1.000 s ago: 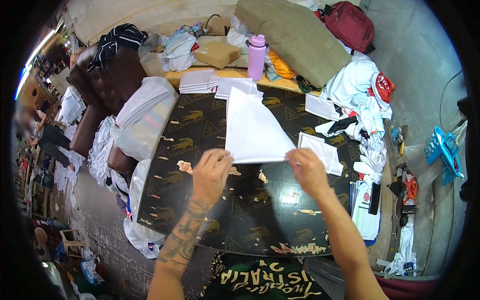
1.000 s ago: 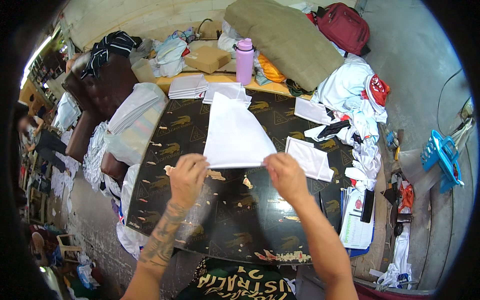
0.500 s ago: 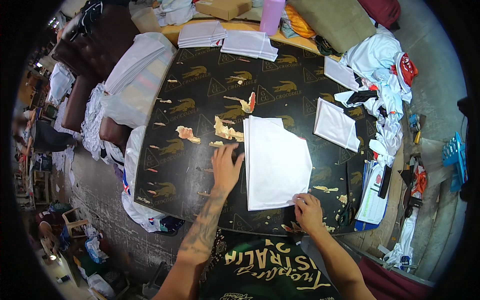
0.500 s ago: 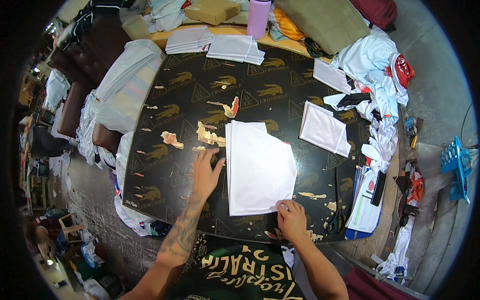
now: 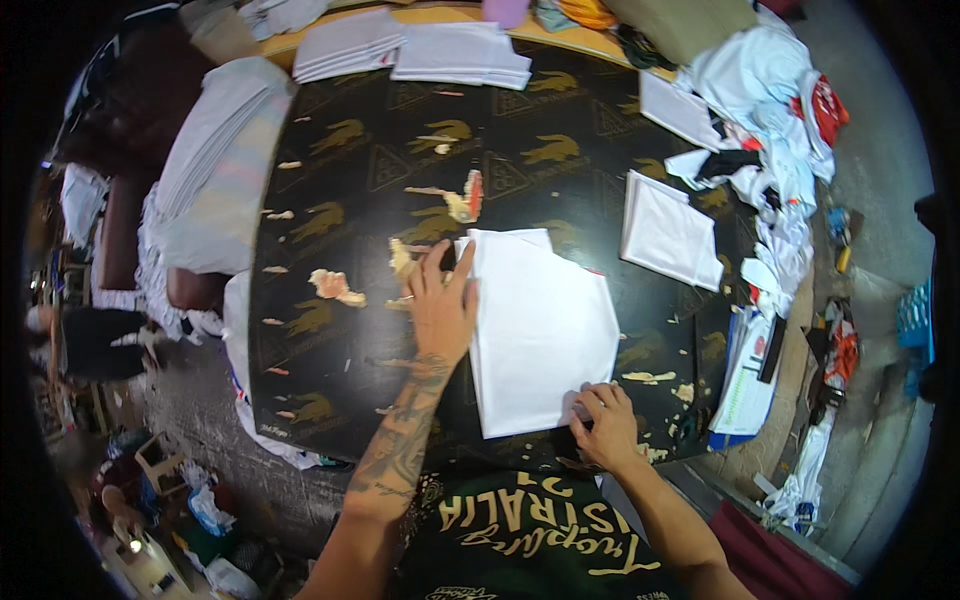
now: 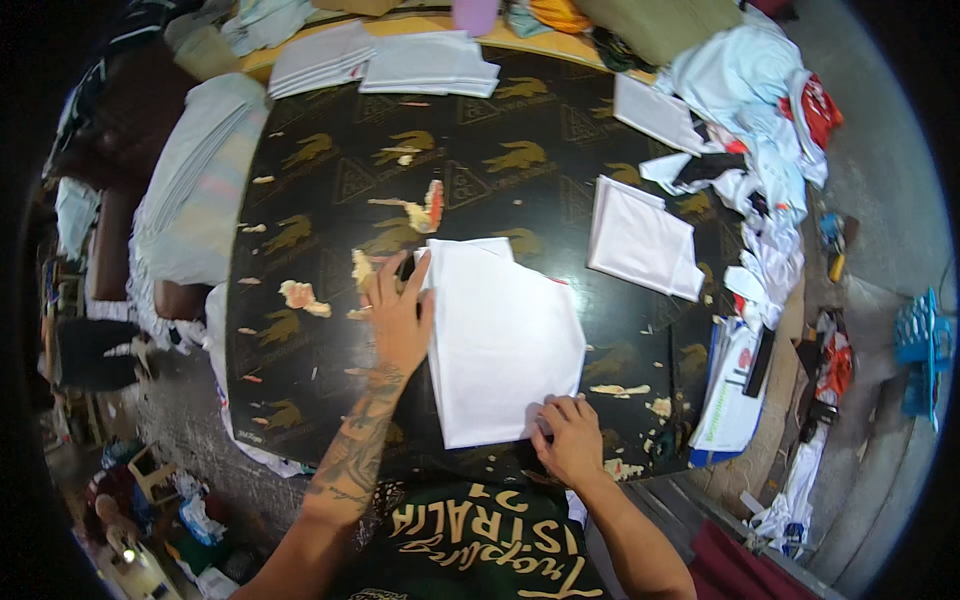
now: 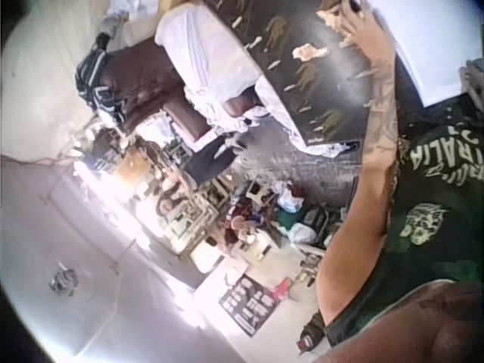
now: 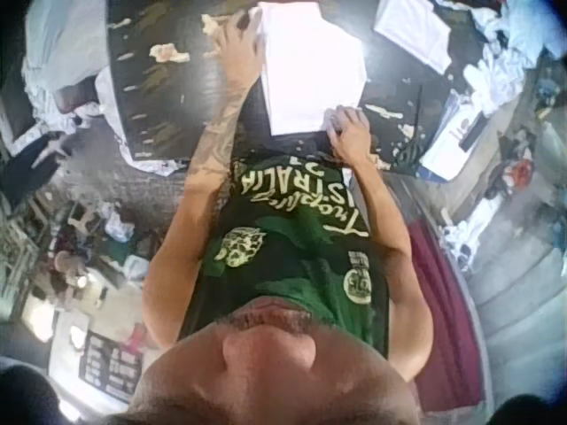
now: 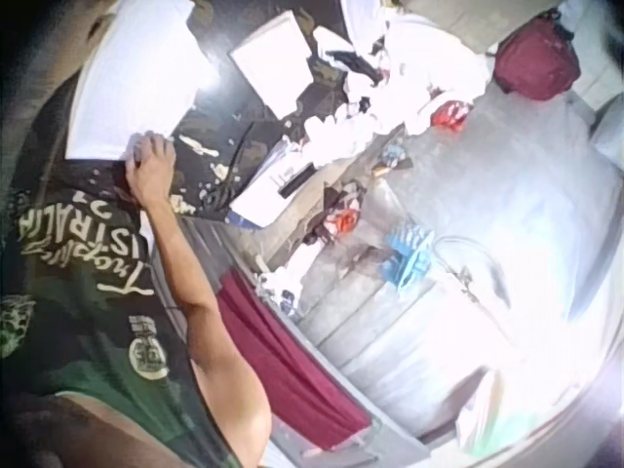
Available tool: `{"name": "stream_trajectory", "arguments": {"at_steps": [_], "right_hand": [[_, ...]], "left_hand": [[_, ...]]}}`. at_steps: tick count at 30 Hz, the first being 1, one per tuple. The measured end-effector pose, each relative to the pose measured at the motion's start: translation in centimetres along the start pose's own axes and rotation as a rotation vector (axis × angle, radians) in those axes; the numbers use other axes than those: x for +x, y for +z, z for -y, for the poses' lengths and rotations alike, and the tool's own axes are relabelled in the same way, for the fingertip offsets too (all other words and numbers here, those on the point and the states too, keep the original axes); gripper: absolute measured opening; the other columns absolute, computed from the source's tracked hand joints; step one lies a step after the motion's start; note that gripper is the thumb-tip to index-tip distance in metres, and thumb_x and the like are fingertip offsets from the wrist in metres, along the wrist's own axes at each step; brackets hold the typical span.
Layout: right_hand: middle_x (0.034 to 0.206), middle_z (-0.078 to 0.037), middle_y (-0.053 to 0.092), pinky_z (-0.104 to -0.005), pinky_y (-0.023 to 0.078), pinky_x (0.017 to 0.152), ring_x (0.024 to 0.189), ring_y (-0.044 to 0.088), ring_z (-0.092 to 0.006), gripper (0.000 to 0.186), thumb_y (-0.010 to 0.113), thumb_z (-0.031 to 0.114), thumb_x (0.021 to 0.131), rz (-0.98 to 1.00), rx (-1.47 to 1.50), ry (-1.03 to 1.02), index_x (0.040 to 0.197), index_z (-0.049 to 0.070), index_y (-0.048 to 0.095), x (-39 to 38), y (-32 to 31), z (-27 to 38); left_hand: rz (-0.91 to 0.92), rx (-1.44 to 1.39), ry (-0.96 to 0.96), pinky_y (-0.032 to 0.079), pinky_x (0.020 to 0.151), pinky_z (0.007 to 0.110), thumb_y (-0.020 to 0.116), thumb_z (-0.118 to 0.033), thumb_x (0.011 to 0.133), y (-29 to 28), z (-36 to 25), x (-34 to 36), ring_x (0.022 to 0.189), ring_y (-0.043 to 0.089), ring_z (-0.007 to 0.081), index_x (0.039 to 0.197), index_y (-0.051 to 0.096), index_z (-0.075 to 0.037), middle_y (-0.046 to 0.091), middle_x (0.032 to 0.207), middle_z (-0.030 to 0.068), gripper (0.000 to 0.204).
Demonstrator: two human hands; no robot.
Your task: The person cuts a red and white fabric on a table using scissors, folds it, and stacks the cut pieces. The person repeats the process with additional fabric pieces, folding and stacking them on the table.
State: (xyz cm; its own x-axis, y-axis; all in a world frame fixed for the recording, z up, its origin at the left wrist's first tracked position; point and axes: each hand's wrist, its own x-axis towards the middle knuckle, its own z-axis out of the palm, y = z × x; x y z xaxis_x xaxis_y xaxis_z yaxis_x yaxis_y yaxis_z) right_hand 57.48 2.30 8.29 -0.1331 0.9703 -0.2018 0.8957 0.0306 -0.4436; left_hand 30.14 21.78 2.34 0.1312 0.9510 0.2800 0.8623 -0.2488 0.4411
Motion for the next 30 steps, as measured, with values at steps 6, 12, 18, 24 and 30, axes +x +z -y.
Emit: {"name": "stream_trajectory", "arguments": {"at_steps": [6, 12, 18, 24, 30], "right_hand": [[0.101, -0.01, 0.067, -0.0507, 0.049, 0.088, 0.102, 0.063, -0.0359, 0.016, 0.08, 0.022, 0.092, -0.219, -0.024, 0.133, 0.1, 0.01, 0.075, 4.4, -4.6, -5.2], [0.103, -0.014, 0.072, -0.0489, 0.052, 0.09, 0.102, 0.065, -0.0386, 0.018, 0.079, 0.02, 0.094, -0.509, 0.01, 0.114, 0.105, 0.006, 0.077, 11.5, -9.8, -15.2], [0.111, -0.015, 0.075, -0.0471, 0.054, 0.095, 0.107, 0.069, -0.0381, 0.027, 0.081, 0.019, 0.092, -0.243, 0.289, 0.057, 0.112, 0.002, 0.076, 12.9, -11.7, -15.1], [0.119, -0.01, 0.072, -0.0473, 0.052, 0.097, 0.112, 0.065, -0.0337, 0.036, 0.079, 0.032, 0.095, 0.092, 0.157, -0.312, 0.124, 0.011, 0.076, 5.4, -6.4, -8.1], [0.116, -0.008, 0.067, -0.0475, 0.047, 0.101, 0.114, 0.062, -0.0345, 0.032, 0.081, 0.017, 0.091, -0.073, 0.093, -0.386, 0.118, 0.007, 0.068, -0.1, -2.2, -4.9]], "left_hand": [[0.053, -0.251, 0.116, 0.036, 0.115, 0.052, 0.081, -0.023, 0.09, 0.1, -5.6, 0.4, 0.135, 0.053, 0.0348, 0.131, 0.072, -0.011, 0.06, 0.144, 0.0135, 0.044], [0.205, -0.438, 0.349, 0.045, 0.109, 0.047, 0.081, -0.015, 0.091, 8.0, -17.1, 6.1, 0.125, 0.061, 0.0327, 0.126, 0.072, -0.008, 0.069, 0.129, 0.0107, 0.036], [0.068, -0.347, 0.094, 0.046, 0.104, 0.047, 0.083, -0.011, 0.086, 6.2, -12.4, 5.5, 0.117, 0.063, 0.0341, 0.115, 0.073, -0.006, 0.069, 0.12, 0.0106, 0.031], [0.515, -0.203, 0.081, 0.046, 0.104, 0.049, 0.087, -0.021, 0.084, -5.5, -8.6, -7.6, 0.117, 0.06, 0.0338, 0.111, 0.071, -0.009, 0.066, 0.116, 0.01, 0.033], [0.394, -0.133, 0.018, 0.047, 0.1, 0.049, 0.076, -0.012, 0.096, -6.5, -7.6, -17.8, 0.116, 0.061, 0.0378, 0.113, 0.068, -0.007, 0.065, 0.12, 0.0141, 0.019]]}}
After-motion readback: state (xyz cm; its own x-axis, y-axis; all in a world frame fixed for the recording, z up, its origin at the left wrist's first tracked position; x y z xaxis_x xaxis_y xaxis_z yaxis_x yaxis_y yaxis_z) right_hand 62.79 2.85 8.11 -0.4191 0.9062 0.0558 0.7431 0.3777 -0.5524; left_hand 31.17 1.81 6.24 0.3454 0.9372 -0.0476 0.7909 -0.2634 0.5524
